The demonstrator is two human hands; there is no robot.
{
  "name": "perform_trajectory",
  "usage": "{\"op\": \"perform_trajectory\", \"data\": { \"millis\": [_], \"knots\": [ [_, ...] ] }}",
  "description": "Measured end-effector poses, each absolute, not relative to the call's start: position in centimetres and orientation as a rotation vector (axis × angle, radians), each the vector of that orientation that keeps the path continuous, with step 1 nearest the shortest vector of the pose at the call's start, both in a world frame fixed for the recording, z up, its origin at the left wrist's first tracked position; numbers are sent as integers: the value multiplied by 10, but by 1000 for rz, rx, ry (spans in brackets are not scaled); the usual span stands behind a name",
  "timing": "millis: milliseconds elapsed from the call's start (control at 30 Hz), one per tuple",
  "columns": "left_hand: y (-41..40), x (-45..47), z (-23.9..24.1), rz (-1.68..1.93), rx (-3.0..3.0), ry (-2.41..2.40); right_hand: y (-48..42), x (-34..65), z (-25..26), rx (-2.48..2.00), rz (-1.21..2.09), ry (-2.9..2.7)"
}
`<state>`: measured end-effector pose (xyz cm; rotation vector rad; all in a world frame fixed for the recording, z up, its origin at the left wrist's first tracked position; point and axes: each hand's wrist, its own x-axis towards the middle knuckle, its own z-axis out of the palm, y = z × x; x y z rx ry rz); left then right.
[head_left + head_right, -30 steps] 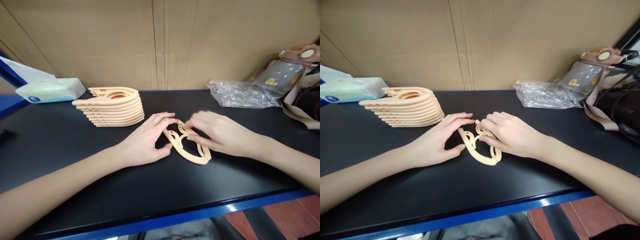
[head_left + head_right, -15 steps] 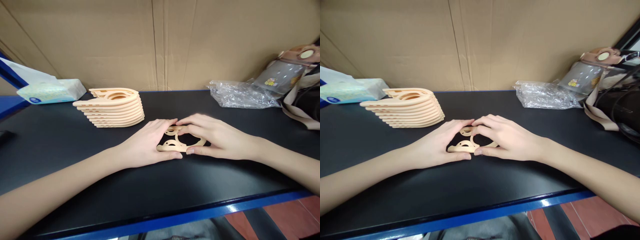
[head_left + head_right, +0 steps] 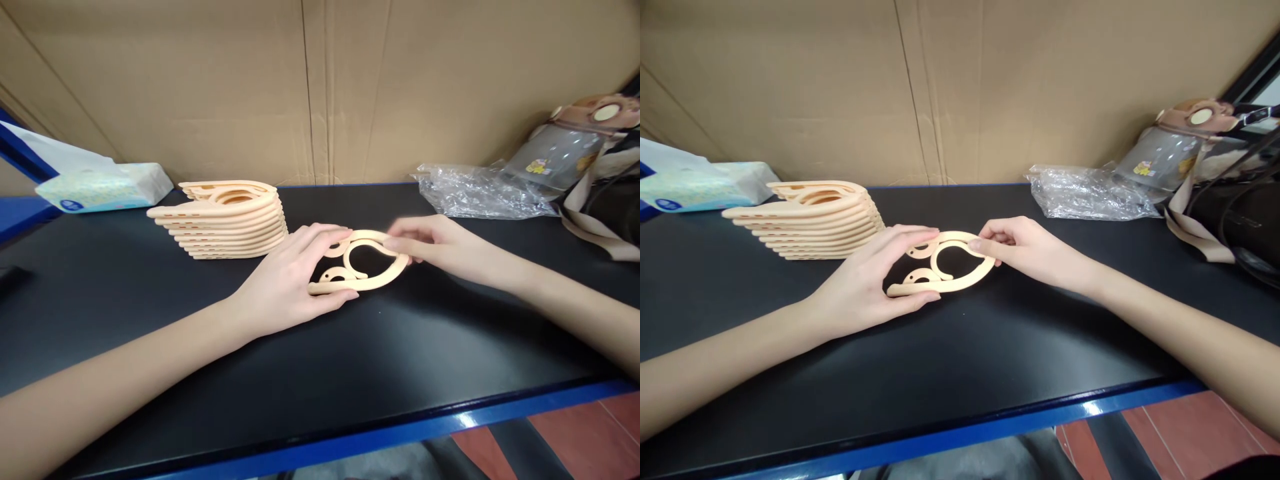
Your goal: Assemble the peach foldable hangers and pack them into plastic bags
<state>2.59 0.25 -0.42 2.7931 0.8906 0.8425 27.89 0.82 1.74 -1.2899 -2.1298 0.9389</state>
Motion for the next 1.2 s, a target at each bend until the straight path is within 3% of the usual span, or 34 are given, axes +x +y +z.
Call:
{"op": "perform_trajectory", "data": {
  "millis": [133, 267, 1200],
  "knots": [
    [4, 23, -2, 841, 2848, 887, 11, 277, 19, -1183, 1283, -1993],
    [4, 22, -2, 816, 2888, 887, 11, 275, 18, -1156, 1422, -1885],
    [-5, 25, 3, 770, 3096, 855, 2, 268, 17, -1120, 1420, -1896]
  ]
}}
